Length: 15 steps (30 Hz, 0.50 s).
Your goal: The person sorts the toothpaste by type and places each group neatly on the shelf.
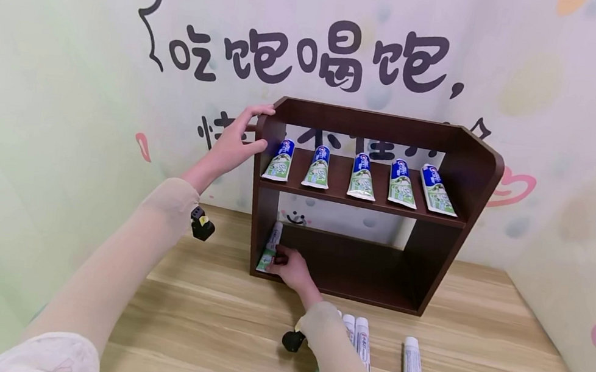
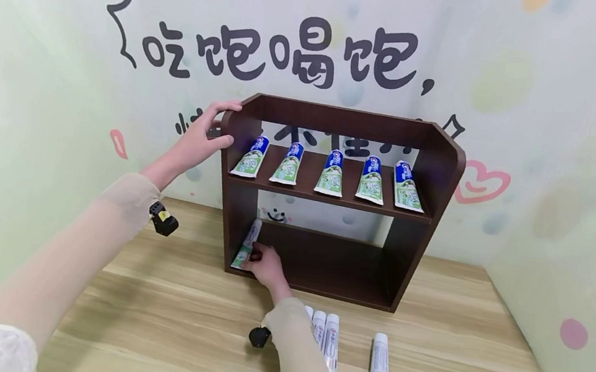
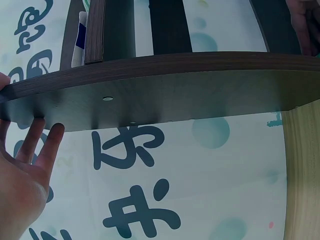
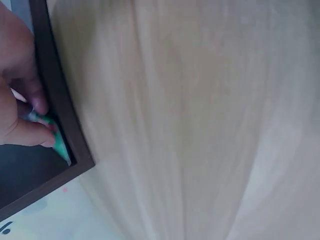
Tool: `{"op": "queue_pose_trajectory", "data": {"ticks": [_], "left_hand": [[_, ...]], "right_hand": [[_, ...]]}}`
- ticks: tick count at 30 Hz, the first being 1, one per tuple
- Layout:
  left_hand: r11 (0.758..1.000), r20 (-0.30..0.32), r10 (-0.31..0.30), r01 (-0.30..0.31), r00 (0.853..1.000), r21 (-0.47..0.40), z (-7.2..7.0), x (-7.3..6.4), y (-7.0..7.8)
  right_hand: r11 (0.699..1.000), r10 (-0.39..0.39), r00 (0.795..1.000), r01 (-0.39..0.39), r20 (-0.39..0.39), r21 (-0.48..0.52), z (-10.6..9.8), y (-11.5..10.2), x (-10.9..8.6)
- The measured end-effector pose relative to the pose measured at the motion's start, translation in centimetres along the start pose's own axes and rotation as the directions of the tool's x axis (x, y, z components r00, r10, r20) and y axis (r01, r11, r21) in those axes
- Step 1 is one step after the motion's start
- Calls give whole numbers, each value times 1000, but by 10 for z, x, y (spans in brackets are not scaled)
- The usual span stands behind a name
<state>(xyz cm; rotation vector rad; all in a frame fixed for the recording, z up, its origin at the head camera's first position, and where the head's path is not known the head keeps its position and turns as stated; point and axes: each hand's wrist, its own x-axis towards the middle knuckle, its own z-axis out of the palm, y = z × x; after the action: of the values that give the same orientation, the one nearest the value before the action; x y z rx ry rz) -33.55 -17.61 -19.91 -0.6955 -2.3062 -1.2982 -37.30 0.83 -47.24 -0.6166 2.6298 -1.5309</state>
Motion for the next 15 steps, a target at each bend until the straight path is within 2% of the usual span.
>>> {"op": "queue_pose_trajectory", "data": {"ticks": [5, 8, 15], "left_hand": [[1000, -7, 11, -11, 1000, -3, 1, -1, 0], [1000, -7, 8, -8, 1000, -5, 1, 0, 0], [1000, 1, -10, 10, 1000, -3, 1, 1, -2]], "right_hand": [[1000, 2, 1000, -3, 9, 15, -4, -8, -3], [1000, -17, 1000, 17, 4, -12, -7, -11, -5], [999, -40, 999, 40, -22, -19, -19, -17, -22]]}}
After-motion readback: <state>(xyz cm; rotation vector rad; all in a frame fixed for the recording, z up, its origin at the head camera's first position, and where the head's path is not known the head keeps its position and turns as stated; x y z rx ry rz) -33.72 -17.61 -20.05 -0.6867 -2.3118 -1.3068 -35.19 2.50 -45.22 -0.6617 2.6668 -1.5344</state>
